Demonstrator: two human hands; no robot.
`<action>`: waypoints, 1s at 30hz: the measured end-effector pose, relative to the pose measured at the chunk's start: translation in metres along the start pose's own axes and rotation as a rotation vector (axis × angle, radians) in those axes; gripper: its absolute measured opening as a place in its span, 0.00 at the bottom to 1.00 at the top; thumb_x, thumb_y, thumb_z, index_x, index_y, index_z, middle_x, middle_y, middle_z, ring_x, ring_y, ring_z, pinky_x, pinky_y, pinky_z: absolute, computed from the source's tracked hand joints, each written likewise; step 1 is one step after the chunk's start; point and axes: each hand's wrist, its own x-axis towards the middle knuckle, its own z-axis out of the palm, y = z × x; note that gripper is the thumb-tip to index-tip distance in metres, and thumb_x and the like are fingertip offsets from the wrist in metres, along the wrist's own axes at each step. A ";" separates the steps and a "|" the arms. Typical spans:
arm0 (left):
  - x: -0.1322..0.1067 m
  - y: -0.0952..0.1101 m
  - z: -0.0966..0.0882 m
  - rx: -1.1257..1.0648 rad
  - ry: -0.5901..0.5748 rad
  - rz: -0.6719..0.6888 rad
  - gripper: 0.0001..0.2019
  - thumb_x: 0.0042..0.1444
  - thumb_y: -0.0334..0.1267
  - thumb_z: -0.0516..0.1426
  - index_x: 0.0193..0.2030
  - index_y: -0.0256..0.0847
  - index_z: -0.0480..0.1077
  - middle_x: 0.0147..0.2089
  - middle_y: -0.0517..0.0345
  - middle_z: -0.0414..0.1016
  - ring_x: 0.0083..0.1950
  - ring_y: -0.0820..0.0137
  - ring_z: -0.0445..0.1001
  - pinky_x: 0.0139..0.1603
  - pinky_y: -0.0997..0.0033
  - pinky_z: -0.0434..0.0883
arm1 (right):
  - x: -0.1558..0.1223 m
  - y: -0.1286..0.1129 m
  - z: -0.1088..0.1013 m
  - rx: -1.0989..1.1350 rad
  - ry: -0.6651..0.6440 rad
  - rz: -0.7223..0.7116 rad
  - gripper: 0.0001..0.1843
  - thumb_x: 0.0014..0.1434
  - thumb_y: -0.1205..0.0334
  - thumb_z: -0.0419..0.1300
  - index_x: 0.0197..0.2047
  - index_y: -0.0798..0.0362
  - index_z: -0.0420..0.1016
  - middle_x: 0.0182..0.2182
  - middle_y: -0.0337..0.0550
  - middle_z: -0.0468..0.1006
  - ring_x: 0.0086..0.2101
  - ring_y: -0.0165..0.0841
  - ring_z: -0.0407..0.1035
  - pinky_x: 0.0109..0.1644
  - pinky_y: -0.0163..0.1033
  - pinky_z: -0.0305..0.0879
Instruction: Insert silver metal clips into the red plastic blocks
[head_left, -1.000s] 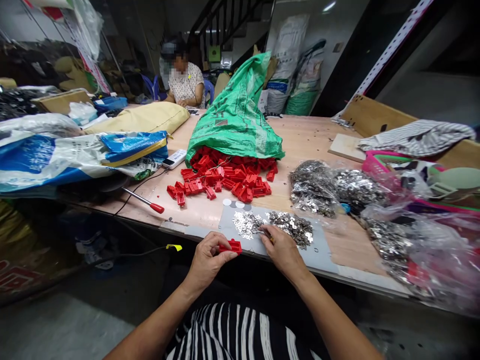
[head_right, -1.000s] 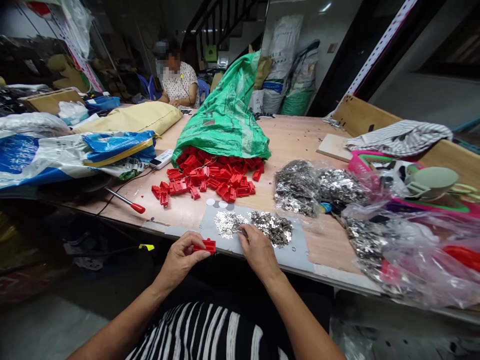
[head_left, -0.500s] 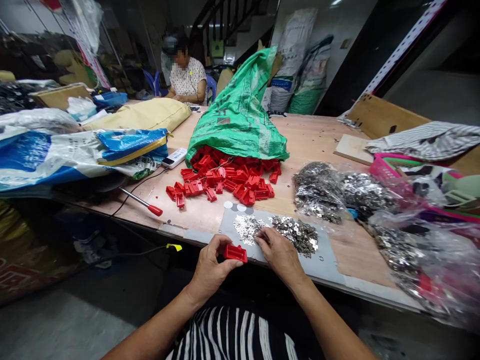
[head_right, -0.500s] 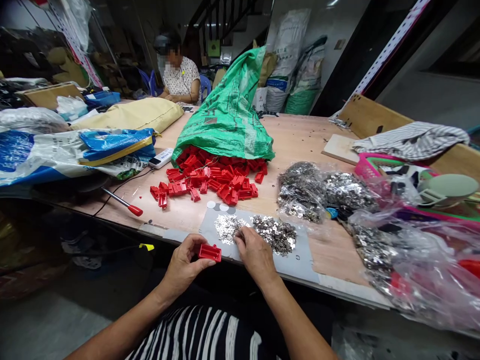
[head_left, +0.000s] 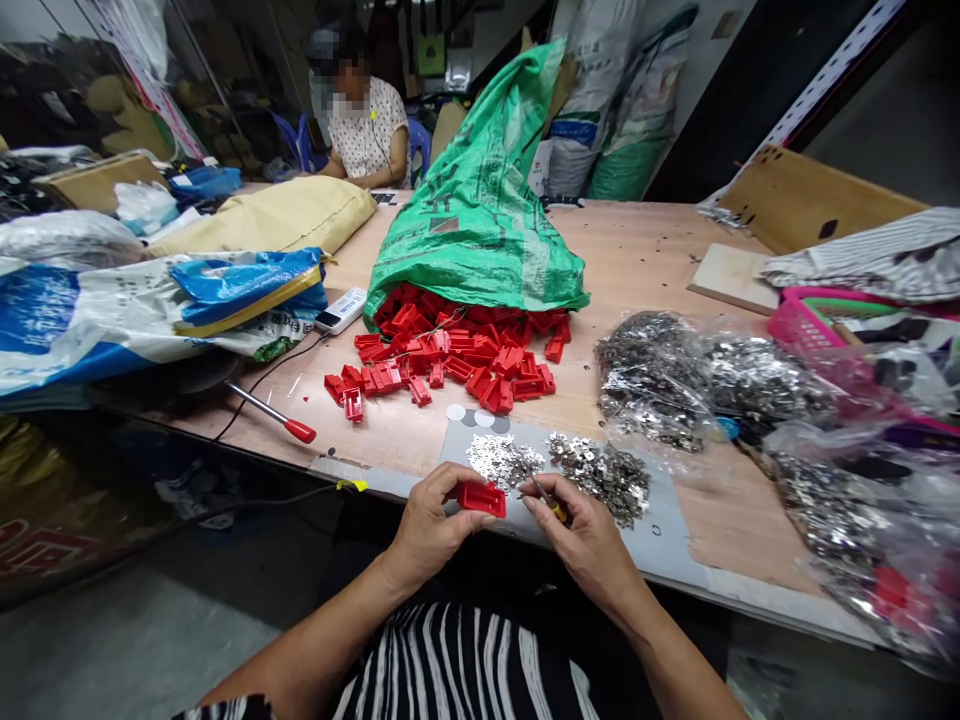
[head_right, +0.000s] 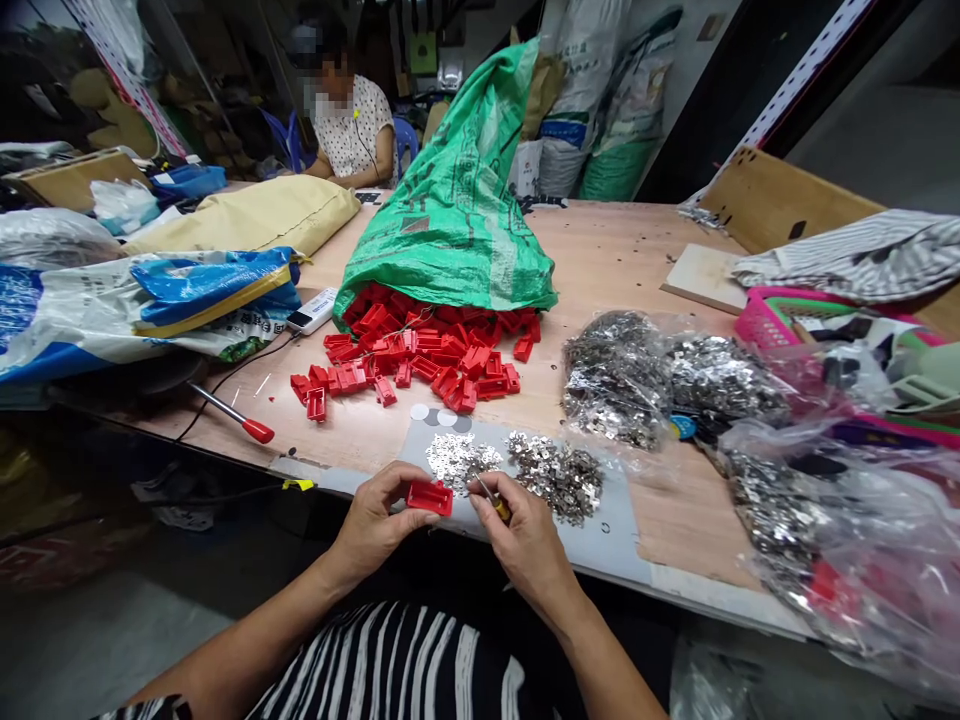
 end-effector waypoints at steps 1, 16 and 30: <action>0.002 0.001 0.001 -0.002 -0.014 0.009 0.15 0.49 0.39 0.66 0.43 0.40 0.72 0.41 0.56 0.74 0.41 0.69 0.73 0.44 0.71 0.69 | 0.000 -0.001 0.000 0.009 -0.002 -0.006 0.08 0.61 0.58 0.54 0.39 0.50 0.72 0.33 0.40 0.78 0.30 0.31 0.70 0.35 0.34 0.64; 0.015 0.014 0.016 -0.676 -0.142 -0.299 0.18 0.52 0.36 0.63 0.51 0.44 0.73 0.45 0.56 0.74 0.46 0.70 0.71 0.48 0.73 0.68 | -0.002 -0.001 -0.003 0.027 -0.042 -0.212 0.05 0.62 0.67 0.54 0.38 0.50 0.71 0.33 0.41 0.76 0.32 0.31 0.70 0.35 0.35 0.65; 0.016 0.011 0.018 -0.657 -0.175 -0.334 0.18 0.52 0.39 0.63 0.51 0.45 0.74 0.51 0.55 0.75 0.47 0.69 0.73 0.50 0.72 0.67 | -0.003 -0.001 -0.009 -0.044 -0.117 -0.406 0.10 0.63 0.68 0.51 0.41 0.48 0.72 0.36 0.44 0.77 0.38 0.34 0.72 0.41 0.39 0.70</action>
